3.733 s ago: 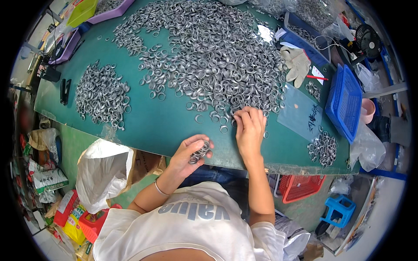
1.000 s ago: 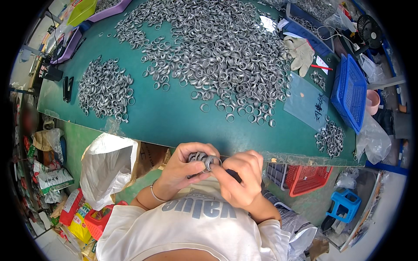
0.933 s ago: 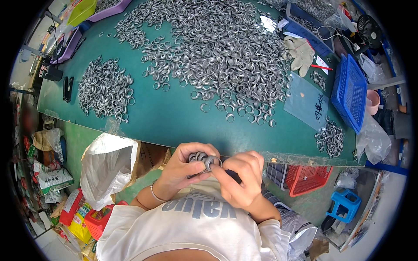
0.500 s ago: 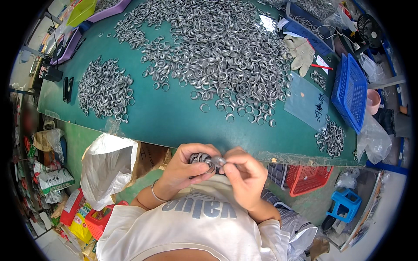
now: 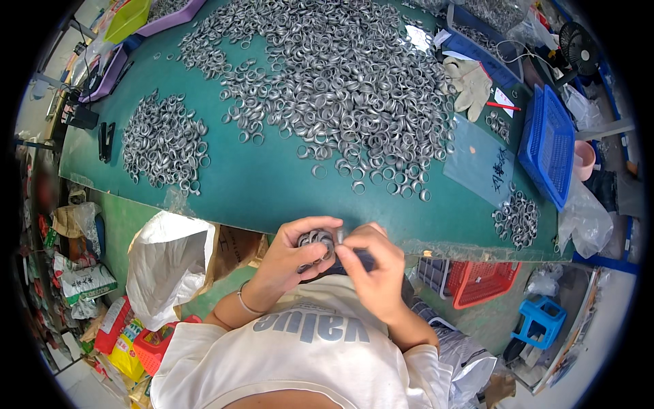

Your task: The person sorts small grey rings from a large pile on a green table by hand, picking up individual rings and placing them into smaller groups or a white bag.

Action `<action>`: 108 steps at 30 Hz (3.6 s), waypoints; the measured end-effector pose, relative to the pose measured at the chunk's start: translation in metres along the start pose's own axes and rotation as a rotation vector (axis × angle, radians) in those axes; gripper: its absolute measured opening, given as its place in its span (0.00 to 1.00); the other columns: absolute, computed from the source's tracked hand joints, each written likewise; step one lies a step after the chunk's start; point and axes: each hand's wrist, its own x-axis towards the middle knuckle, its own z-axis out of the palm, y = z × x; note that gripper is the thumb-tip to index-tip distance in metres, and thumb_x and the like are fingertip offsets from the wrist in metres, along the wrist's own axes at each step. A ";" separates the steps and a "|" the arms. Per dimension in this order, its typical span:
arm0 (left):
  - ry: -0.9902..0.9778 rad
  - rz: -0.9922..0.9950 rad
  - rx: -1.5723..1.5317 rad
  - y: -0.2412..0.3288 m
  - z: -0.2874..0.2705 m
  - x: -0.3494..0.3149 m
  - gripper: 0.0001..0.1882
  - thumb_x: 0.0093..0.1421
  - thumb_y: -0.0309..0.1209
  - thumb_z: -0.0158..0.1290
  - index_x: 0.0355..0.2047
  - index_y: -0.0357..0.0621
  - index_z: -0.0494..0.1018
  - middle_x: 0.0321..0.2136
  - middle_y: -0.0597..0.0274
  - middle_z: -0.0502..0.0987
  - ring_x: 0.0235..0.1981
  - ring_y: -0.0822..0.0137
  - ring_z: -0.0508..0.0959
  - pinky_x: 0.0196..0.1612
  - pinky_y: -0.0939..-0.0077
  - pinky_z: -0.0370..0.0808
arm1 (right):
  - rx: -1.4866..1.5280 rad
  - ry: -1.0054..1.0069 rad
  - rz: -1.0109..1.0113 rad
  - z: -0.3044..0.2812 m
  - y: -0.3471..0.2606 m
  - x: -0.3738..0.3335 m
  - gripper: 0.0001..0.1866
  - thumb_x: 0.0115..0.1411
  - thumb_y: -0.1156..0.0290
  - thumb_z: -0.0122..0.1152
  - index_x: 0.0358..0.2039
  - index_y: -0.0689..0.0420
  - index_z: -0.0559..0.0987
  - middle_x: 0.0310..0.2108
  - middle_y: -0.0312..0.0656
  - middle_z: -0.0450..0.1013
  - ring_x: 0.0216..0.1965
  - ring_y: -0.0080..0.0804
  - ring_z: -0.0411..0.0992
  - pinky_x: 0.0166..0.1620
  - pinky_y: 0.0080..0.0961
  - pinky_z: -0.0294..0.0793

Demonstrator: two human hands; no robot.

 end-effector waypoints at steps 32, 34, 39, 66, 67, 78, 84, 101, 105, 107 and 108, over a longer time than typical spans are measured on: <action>1.001 0.774 2.064 0.083 -0.145 0.016 0.11 0.48 0.25 0.57 0.34 0.44 0.76 0.43 0.60 0.71 0.46 0.55 0.67 0.47 0.58 0.61 | -0.596 -0.215 -0.237 -0.013 0.039 0.022 0.07 0.49 0.79 0.61 0.31 0.64 0.76 0.30 0.46 0.73 0.33 0.43 0.69 0.38 0.32 0.66; 0.990 0.752 2.117 0.081 -0.144 0.017 0.10 0.48 0.26 0.57 0.34 0.46 0.76 0.44 0.61 0.70 0.47 0.56 0.67 0.48 0.57 0.58 | -0.602 -0.165 -0.243 -0.017 0.041 0.027 0.08 0.50 0.79 0.60 0.32 0.64 0.76 0.31 0.47 0.72 0.34 0.44 0.69 0.39 0.33 0.67; 0.967 0.838 2.097 0.080 -0.139 0.013 0.10 0.48 0.25 0.57 0.33 0.47 0.76 0.48 0.62 0.69 0.49 0.57 0.67 0.49 0.55 0.56 | -0.639 0.033 -0.272 -0.015 0.041 0.055 0.10 0.50 0.78 0.60 0.35 0.64 0.75 0.36 0.48 0.71 0.39 0.46 0.68 0.44 0.35 0.66; 0.934 0.814 1.623 0.056 -0.103 0.173 0.29 0.54 0.42 0.53 0.52 0.39 0.66 0.46 0.39 0.67 0.51 0.45 0.65 0.60 0.52 0.53 | -1.153 -0.499 -0.857 0.007 0.078 0.166 0.16 0.57 0.60 0.55 0.46 0.48 0.74 0.57 0.37 0.62 0.60 0.34 0.57 0.58 0.42 0.56; 0.972 0.814 1.626 0.053 -0.100 0.174 0.29 0.53 0.42 0.53 0.52 0.38 0.66 0.45 0.39 0.67 0.51 0.45 0.65 0.60 0.53 0.53 | -1.150 -0.505 -0.857 0.005 0.078 0.167 0.17 0.57 0.59 0.55 0.46 0.48 0.74 0.57 0.37 0.61 0.60 0.34 0.57 0.58 0.42 0.57; 0.908 0.783 1.505 0.028 -0.065 0.175 0.23 0.57 0.32 0.50 0.52 0.37 0.63 0.48 0.39 0.63 0.52 0.44 0.61 0.55 0.55 0.60 | -1.212 -0.538 -0.864 -0.017 0.081 0.176 0.20 0.56 0.55 0.55 0.48 0.47 0.73 0.58 0.39 0.61 0.61 0.35 0.56 0.57 0.44 0.59; 0.742 0.774 1.452 0.020 -0.062 0.155 0.22 0.57 0.29 0.48 0.53 0.38 0.61 0.51 0.42 0.61 0.53 0.44 0.60 0.57 0.55 0.58 | -1.206 -0.450 -0.886 -0.022 0.076 0.169 0.20 0.55 0.58 0.57 0.48 0.47 0.73 0.56 0.38 0.63 0.60 0.37 0.58 0.56 0.44 0.59; 0.275 0.678 1.657 -0.046 -0.008 0.116 0.24 0.57 0.24 0.48 0.54 0.31 0.60 0.58 0.38 0.52 0.59 0.31 0.49 0.61 0.46 0.51 | -1.037 -0.219 -0.674 -0.077 0.080 0.097 0.09 0.48 0.77 0.60 0.32 0.57 0.76 0.49 0.40 0.70 0.57 0.41 0.62 0.57 0.45 0.58; 0.171 0.716 1.823 -0.052 -0.007 0.115 0.23 0.56 0.27 0.50 0.52 0.31 0.62 0.58 0.39 0.53 0.60 0.29 0.47 0.62 0.44 0.48 | -1.015 -0.136 -0.651 -0.087 0.077 0.088 0.11 0.45 0.78 0.65 0.30 0.58 0.74 0.45 0.41 0.71 0.56 0.43 0.64 0.56 0.45 0.59; 0.113 0.703 1.876 -0.055 -0.007 0.114 0.22 0.56 0.27 0.51 0.51 0.31 0.65 0.58 0.40 0.54 0.60 0.28 0.46 0.62 0.43 0.47 | -0.971 -0.098 -0.605 -0.093 0.082 0.083 0.11 0.45 0.79 0.65 0.29 0.58 0.73 0.45 0.41 0.72 0.55 0.44 0.65 0.55 0.42 0.60; 0.095 0.685 1.894 -0.053 -0.005 0.112 0.22 0.56 0.27 0.50 0.51 0.31 0.65 0.58 0.41 0.54 0.60 0.29 0.46 0.62 0.43 0.47 | -0.943 -0.072 -0.589 -0.095 0.084 0.082 0.10 0.45 0.79 0.65 0.28 0.59 0.73 0.44 0.42 0.72 0.55 0.44 0.64 0.55 0.41 0.60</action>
